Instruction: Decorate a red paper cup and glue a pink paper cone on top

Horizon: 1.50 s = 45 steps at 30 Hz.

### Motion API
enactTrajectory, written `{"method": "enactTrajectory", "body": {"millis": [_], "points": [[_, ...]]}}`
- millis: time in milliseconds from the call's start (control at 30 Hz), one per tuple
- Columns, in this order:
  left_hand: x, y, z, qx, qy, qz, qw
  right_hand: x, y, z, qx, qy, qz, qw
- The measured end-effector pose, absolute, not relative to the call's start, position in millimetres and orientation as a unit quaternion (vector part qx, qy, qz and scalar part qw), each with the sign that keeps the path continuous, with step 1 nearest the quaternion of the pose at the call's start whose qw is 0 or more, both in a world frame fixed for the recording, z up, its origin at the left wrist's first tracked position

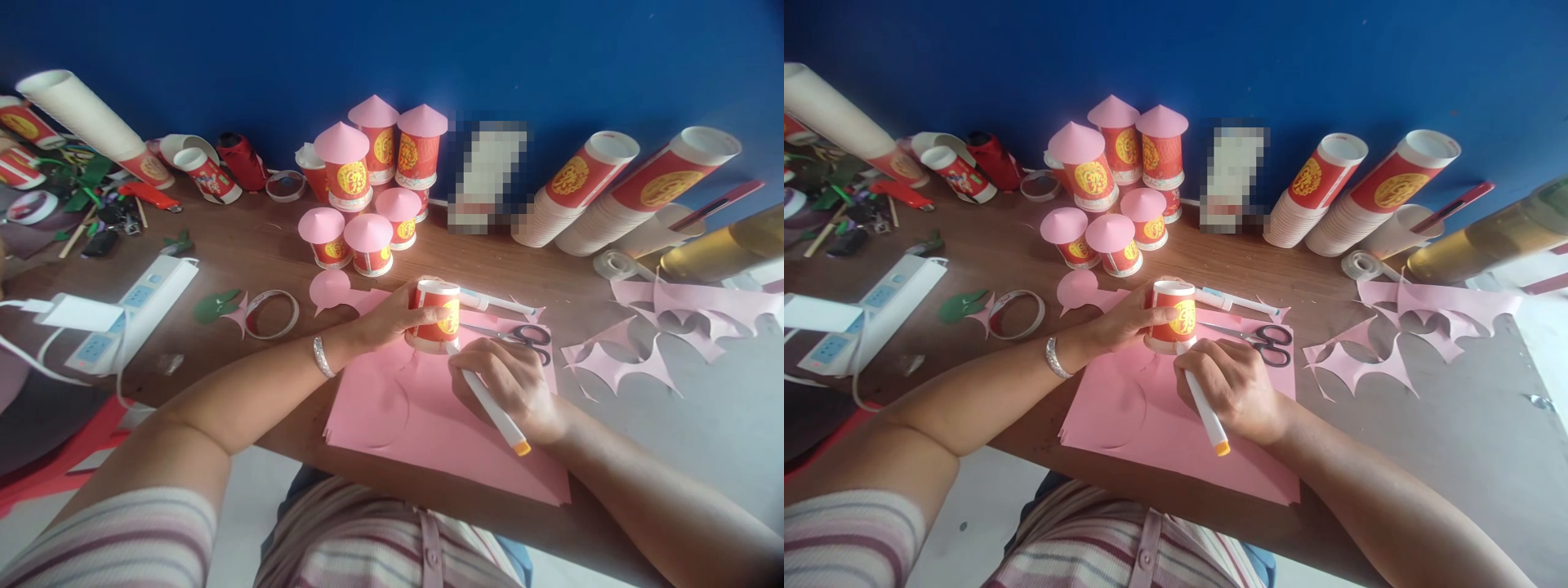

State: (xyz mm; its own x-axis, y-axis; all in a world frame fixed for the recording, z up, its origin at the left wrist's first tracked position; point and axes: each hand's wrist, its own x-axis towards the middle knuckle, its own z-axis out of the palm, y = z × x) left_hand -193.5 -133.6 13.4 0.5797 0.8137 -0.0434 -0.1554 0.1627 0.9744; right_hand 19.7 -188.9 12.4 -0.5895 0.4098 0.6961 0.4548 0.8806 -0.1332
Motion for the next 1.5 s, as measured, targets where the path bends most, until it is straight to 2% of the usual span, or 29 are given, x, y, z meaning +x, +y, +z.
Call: {"method": "enactTrajectory", "body": {"millis": [500,1500], "points": [[-192,-135,21,0.55,0.299,0.353,0.695,19,-193,13,-0.234,-0.888,-0.023,0.395],[-191,-133,16,0.555,0.29,0.359,0.692,19,-191,10,-0.224,-0.906,-0.013,0.359]]}}
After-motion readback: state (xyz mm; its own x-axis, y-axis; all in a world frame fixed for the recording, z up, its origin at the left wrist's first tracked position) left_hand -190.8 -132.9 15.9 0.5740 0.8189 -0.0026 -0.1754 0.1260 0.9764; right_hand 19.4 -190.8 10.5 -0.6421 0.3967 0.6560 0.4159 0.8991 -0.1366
